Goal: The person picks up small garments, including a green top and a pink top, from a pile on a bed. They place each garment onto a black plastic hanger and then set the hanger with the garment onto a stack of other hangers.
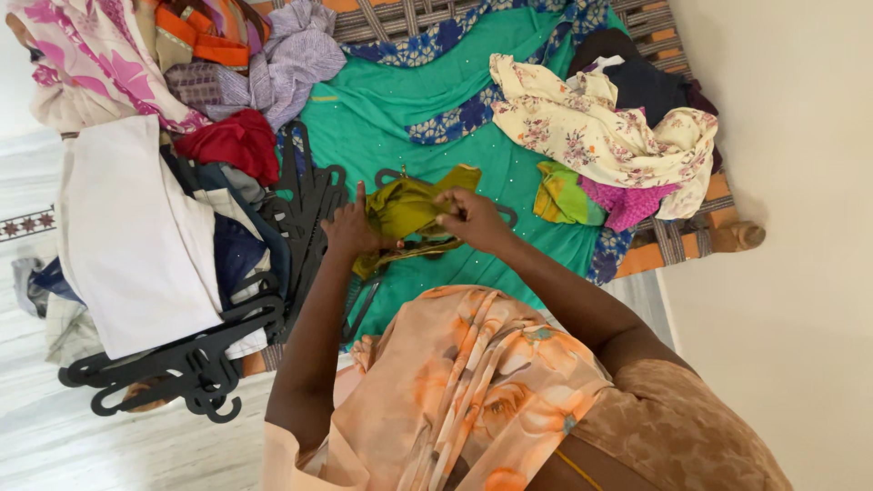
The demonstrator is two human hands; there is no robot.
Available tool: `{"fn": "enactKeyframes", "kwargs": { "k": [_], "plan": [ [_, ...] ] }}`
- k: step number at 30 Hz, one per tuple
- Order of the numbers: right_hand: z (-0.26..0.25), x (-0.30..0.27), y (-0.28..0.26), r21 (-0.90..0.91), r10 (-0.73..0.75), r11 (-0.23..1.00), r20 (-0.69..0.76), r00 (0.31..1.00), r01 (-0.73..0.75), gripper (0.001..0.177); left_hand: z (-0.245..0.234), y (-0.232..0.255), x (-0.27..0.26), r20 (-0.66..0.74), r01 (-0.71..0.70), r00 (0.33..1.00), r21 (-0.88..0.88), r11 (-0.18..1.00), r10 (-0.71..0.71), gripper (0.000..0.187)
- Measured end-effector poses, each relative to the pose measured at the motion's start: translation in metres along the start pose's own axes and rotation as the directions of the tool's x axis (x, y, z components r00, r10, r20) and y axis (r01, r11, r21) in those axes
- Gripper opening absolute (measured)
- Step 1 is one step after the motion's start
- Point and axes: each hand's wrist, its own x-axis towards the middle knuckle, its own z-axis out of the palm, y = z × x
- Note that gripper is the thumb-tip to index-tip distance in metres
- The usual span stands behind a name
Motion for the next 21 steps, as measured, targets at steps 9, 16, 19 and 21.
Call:
{"fn": "enactKeyframes", "kwargs": {
  "k": [9,16,19,21],
  "plan": [
    [-0.005,-0.015,-0.075,-0.372,-0.32,0.881,-0.012,0.947,0.293,0.018,0.146,-0.064,0.023,0.043,0.346,0.935,-0.34,0.874,-0.353,0.088],
    [0.001,-0.018,-0.077,-0.176,-0.077,0.983,-0.097,0.992,0.059,0.016,0.151,0.008,0.003,0.445,0.253,0.882,-0.724,0.642,0.154,0.086],
    [0.017,-0.021,-0.072,-0.135,-0.072,0.989,-0.124,0.99,0.055,0.014,0.158,0.036,0.016,0.367,0.126,0.927,-0.503,0.855,0.08,0.096],
    [0.016,-0.025,-0.068,-0.091,-0.09,0.993,-0.157,0.983,0.077,0.012,0.186,0.045,0.021,0.14,0.011,0.989,-0.377,0.926,0.045,0.108]
  ]
}}
